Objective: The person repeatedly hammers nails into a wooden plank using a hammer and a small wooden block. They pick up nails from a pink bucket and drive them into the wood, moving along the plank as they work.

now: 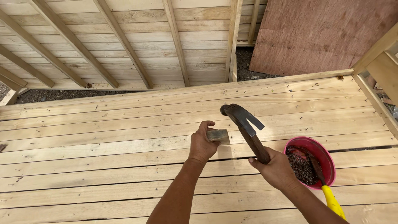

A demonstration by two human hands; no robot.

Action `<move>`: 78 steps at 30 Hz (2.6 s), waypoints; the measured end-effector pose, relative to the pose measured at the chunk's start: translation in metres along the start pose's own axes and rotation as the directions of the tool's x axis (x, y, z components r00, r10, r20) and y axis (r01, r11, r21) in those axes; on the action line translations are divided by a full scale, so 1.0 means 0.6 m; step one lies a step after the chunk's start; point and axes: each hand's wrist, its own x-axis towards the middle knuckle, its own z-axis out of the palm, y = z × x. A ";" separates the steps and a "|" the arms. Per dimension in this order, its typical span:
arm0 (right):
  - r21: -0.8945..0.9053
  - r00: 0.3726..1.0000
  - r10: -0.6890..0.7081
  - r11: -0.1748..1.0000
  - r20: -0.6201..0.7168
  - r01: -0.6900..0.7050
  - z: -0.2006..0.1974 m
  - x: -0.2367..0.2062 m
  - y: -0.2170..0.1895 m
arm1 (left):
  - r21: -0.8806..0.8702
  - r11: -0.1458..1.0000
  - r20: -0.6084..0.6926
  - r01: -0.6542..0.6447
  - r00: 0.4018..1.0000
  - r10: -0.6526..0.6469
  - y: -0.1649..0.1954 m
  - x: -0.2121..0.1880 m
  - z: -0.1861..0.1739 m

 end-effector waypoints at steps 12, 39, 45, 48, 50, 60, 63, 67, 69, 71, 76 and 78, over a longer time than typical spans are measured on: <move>-0.142 0.977 0.072 0.989 0.202 -0.043 -0.026 -0.067 -0.080 | -0.009 0.995 -0.011 0.096 0.995 -0.096 0.001 0.021 -0.002; -0.168 0.975 0.103 0.983 0.196 -0.071 -0.042 -0.048 -0.086 | -0.096 0.982 0.066 0.163 0.985 -0.157 0.011 0.048 0.012; -0.052 0.993 0.001 0.999 0.120 0.005 -0.040 -0.037 -0.093 | -0.076 0.989 0.061 0.125 0.991 -0.120 0.010 0.048 0.004; -0.167 0.980 0.086 0.984 0.182 -0.056 -0.038 -0.029 -0.092 | -0.072 0.989 0.054 0.127 0.991 -0.123 0.011 0.051 0.004; -0.206 0.970 0.125 0.975 0.210 -0.081 -0.040 -0.028 -0.090 | -0.058 0.986 0.057 0.158 0.986 -0.155 0.011 0.052 0.005; -0.075 0.982 0.047 0.997 0.184 -0.034 -0.040 -0.015 -0.092 | -0.127 0.973 0.103 0.193 0.978 -0.181 0.014 0.061 0.004; -0.048 0.959 0.129 0.991 0.253 -0.121 -0.037 -0.007 -0.086 | -0.113 0.978 0.093 0.177 0.982 -0.167 0.017 0.060 0.000; 0.082 0.956 0.165 0.978 0.243 -0.190 -0.038 -0.003 -0.077 | -0.117 0.976 0.121 0.185 0.978 -0.171 0.014 0.058 -0.005; 0.114 0.948 0.220 0.961 0.229 -0.251 -0.040 -0.003 -0.071 | -0.125 0.975 0.138 0.183 0.976 -0.166 0.009 0.058 -0.004; 0.157 0.949 0.233 0.950 0.212 -0.269 -0.042 0.002 -0.063 | -0.147 0.974 0.157 0.172 0.976 -0.149 0.002 0.060 -0.002; 0.434 0.966 0.174 0.868 0.192 -0.242 -0.033 0.023 -0.017 | -0.171 0.967 0.171 0.189 0.972 -0.160 -0.013 0.068 0.001; 0.613 0.942 0.263 0.715 0.208 -0.335 -0.017 0.032 0.010 | -0.167 0.964 0.178 0.208 0.968 -0.178 -0.016 0.070 0.001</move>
